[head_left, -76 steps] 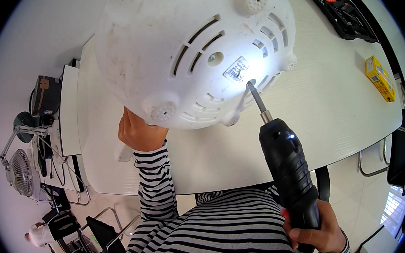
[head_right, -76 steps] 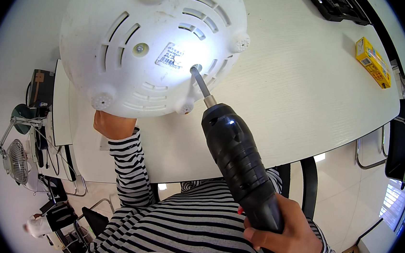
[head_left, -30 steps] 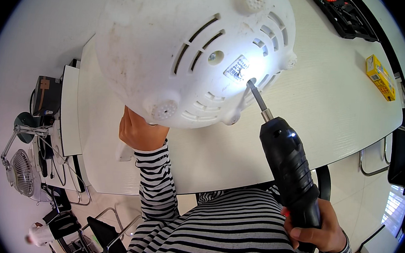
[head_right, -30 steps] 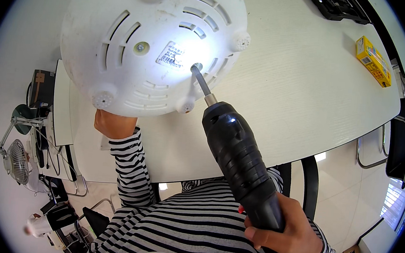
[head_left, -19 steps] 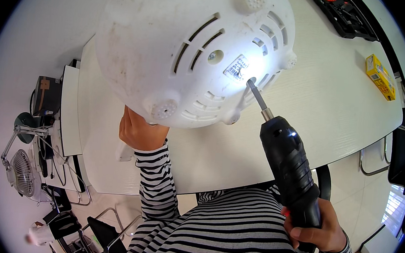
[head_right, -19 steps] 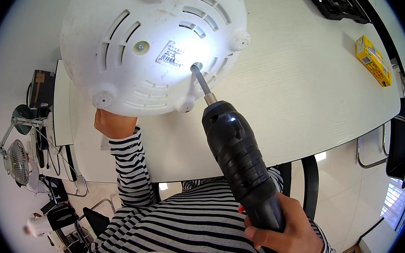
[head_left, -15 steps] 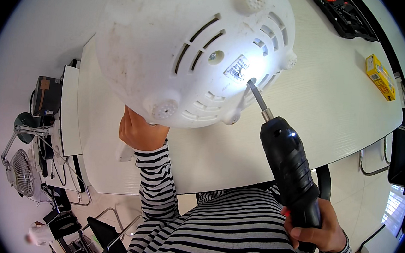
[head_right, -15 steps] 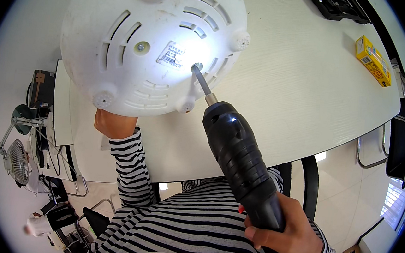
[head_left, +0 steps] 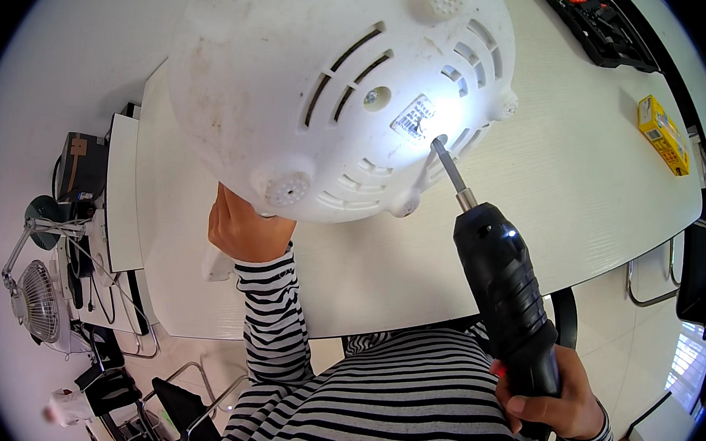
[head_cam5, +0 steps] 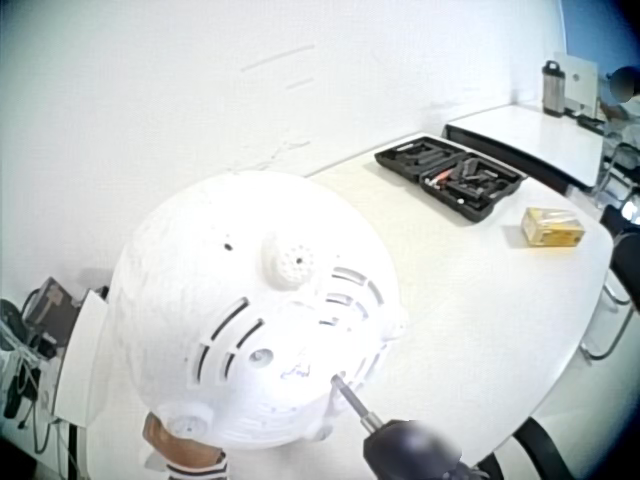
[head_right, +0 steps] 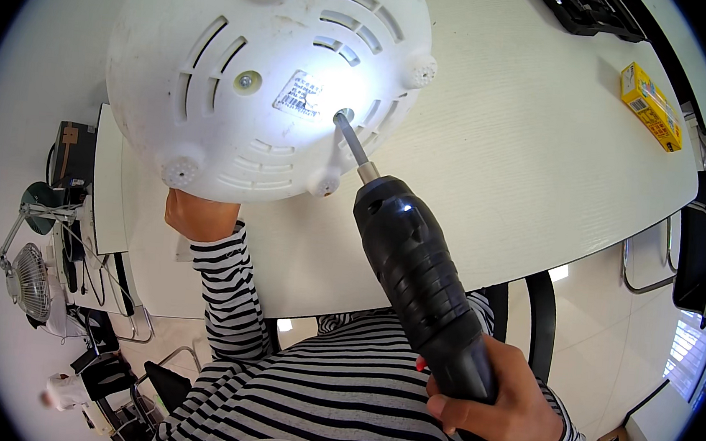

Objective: The person uses a cordless electric screwdriver to remove screws from the bottom of a gray and beige appliance, then from a white fan base. They hold the objects steady with one hand while operating the tool with the other.

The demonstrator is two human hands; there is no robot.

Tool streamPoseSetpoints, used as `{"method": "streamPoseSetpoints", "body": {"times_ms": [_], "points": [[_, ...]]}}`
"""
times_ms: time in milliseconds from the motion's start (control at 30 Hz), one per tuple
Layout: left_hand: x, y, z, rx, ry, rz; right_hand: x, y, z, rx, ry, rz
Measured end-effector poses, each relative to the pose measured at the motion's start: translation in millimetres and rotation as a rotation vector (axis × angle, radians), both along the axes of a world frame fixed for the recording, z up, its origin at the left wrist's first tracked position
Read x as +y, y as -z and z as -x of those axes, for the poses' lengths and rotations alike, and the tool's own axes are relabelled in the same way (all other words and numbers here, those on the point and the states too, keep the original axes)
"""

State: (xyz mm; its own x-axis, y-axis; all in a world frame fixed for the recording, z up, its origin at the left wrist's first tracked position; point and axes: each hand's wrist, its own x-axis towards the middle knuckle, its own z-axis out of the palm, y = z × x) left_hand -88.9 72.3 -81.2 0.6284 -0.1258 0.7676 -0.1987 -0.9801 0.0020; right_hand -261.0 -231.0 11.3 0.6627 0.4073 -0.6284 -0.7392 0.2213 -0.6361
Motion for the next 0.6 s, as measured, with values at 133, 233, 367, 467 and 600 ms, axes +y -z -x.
{"method": "streamPoseSetpoints", "body": {"times_ms": [133, 233, 367, 467, 600], "points": [[-0.6, 0.2, -0.1, -0.004, -0.006, 0.006, 0.5, 0.1, 0.4, 0.0, 0.001, 0.003], [-0.2, -0.1, -0.1, -0.002, -0.005, 0.003, 1.3, -1.0, -0.4, 0.011, 0.011, -0.002], [-0.7, -0.2, -0.5, -0.004, 0.007, 0.009, 1.2, -0.7, -0.7, 0.01, 0.005, 0.003], [-0.9, -0.7, -0.3, 0.0, 0.008, 0.012, 1.0, -0.4, -0.4, 0.009, 0.009, 0.002], [-1.2, -1.1, -0.2, -0.001, 0.007, 0.004, 1.3, 0.3, 0.3, 0.007, 0.007, 0.003]]}}
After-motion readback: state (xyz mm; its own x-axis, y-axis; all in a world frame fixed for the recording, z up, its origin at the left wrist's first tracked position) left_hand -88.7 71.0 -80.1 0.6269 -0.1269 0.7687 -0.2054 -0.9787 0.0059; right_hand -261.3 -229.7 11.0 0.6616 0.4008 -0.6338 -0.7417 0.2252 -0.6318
